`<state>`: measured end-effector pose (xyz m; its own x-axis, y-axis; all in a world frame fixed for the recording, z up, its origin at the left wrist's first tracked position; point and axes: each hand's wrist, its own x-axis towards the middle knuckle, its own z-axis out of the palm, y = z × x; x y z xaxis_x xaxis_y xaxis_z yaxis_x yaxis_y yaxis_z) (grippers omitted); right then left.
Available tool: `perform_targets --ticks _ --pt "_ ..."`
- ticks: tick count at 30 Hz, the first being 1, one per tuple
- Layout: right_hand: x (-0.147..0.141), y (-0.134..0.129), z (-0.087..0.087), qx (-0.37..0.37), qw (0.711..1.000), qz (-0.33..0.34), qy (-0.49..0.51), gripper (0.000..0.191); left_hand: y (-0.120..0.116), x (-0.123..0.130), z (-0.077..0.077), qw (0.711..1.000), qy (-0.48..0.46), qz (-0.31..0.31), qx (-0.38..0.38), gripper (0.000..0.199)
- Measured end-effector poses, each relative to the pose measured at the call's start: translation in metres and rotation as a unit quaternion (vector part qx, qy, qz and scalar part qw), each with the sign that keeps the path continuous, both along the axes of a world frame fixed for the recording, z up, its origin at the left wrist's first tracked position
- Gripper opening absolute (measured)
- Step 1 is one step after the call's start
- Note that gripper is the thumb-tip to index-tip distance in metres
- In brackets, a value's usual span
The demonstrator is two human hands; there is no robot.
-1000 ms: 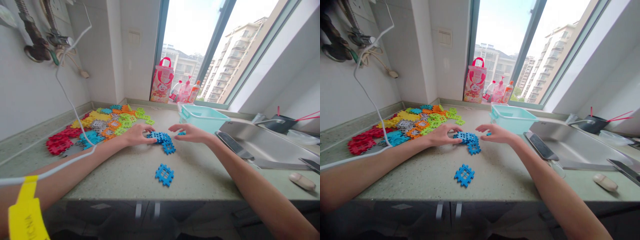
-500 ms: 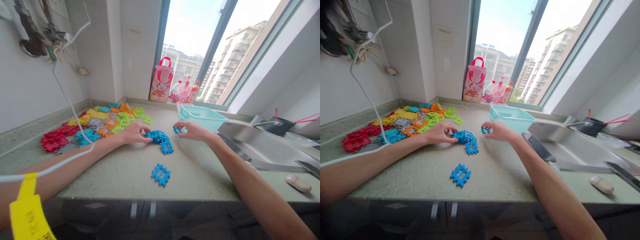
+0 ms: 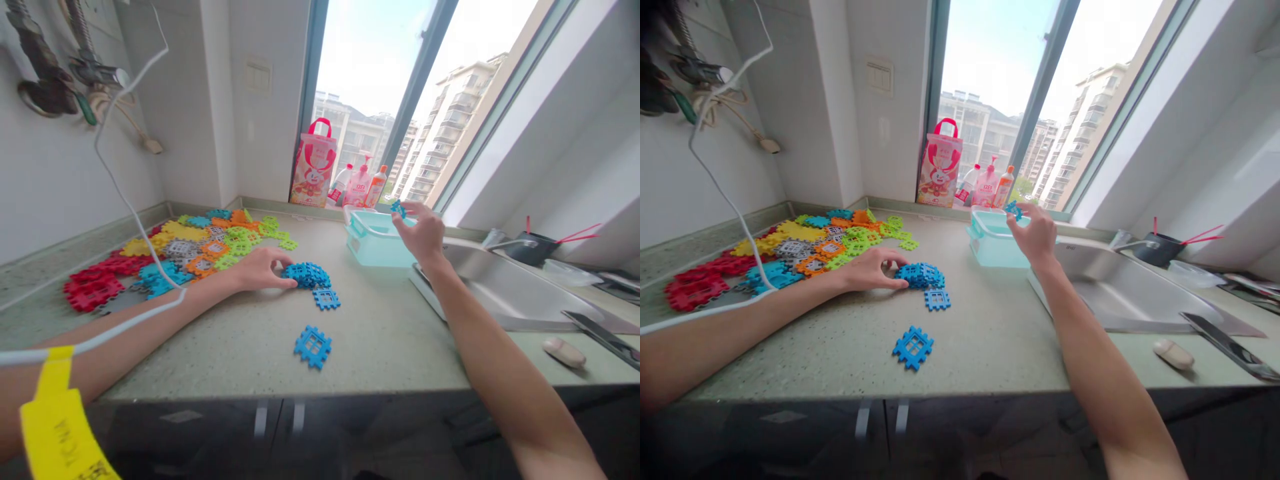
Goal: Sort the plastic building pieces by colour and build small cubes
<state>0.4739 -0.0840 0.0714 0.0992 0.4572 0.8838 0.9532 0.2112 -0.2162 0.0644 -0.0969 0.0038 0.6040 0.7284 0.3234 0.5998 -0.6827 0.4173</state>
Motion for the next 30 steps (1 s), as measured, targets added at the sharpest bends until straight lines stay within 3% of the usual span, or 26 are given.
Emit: perform_targets --ticks 6,9,18,21,24,26,28,30 --pt "0.000 -0.004 -0.004 -0.179 0.983 -0.046 0.002 0.041 -0.002 0.001 0.001 1.000 0.015 -0.018 0.016 0.046" --pt "0.004 -0.001 -0.005 -0.232 0.971 -0.051 -0.009 0.044 -0.004 0.004 0.003 0.999 0.021 -0.017 0.019 0.043" --pt "0.016 0.005 -0.003 -0.340 0.936 -0.072 -0.054 0.057 -0.013 0.014 0.008 0.999 0.028 0.000 0.019 0.035" --pt "0.007 -0.002 0.001 -0.289 0.954 -0.066 -0.049 0.052 -0.013 0.014 0.008 0.999 0.031 0.005 0.025 0.035" --pt "-0.020 -0.018 0.007 -0.133 0.989 0.011 -0.057 0.038 -0.014 0.014 0.008 0.999 0.030 0.005 0.034 0.034" --pt "-0.049 -0.031 0.008 -0.083 0.986 0.124 -0.074 0.033 -0.014 0.013 0.007 0.999 0.027 0.001 0.037 0.033" --pt "-0.083 -0.045 0.002 -0.108 0.953 0.259 -0.117 0.031 -0.013 0.013 0.007 0.999 0.026 -0.005 0.038 0.032" --pt "-0.114 -0.056 -0.010 -0.165 0.900 0.362 -0.178 0.036 -0.013 0.012 0.006 0.999 0.025 -0.010 0.042 0.033"
